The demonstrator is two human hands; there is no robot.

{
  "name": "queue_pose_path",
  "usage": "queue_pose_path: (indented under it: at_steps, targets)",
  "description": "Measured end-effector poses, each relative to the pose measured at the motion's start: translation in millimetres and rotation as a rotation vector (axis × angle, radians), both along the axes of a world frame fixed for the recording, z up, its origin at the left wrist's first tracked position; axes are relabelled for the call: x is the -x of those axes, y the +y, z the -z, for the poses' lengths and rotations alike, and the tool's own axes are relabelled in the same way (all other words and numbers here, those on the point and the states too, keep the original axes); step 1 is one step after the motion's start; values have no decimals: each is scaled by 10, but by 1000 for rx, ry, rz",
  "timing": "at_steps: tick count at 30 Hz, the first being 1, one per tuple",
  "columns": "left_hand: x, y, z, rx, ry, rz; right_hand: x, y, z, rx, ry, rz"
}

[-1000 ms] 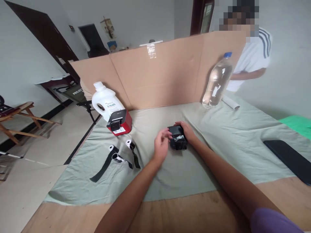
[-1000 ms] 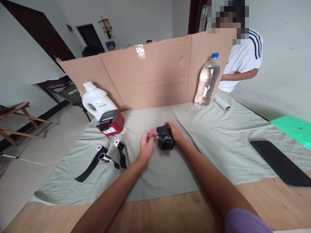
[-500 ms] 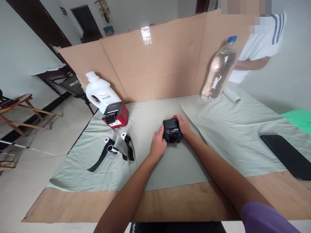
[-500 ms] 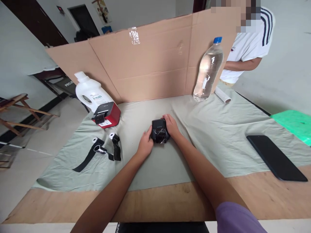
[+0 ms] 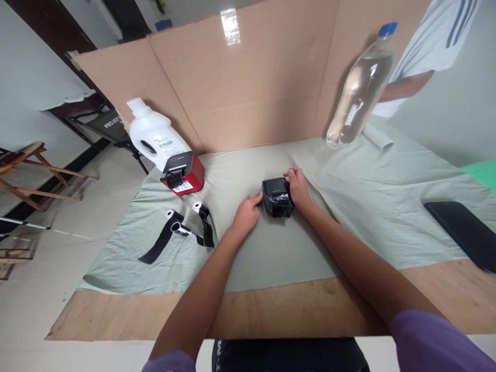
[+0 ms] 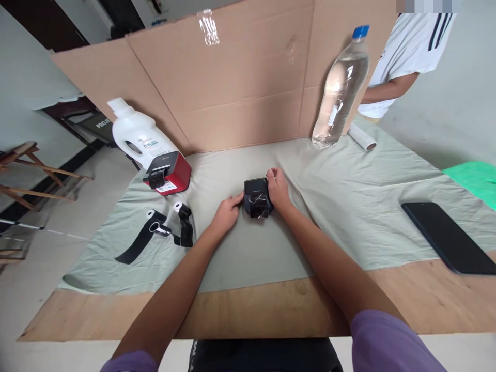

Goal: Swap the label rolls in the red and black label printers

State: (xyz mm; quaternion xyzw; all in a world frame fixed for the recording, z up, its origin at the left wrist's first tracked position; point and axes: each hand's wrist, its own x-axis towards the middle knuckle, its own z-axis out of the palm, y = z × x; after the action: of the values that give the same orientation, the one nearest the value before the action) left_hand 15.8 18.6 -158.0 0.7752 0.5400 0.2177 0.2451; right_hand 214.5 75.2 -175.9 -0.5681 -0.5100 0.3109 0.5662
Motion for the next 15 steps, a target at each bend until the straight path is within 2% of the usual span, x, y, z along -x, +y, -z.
queue_pose_path:
  at_steps: [7,15]
  targets:
    - [-31,6,-93,-106,311,36,-11,23,45,27,13,-5]
    - [-20,4,-85,-154,357,45,-20,40,82,15,-2,-5]
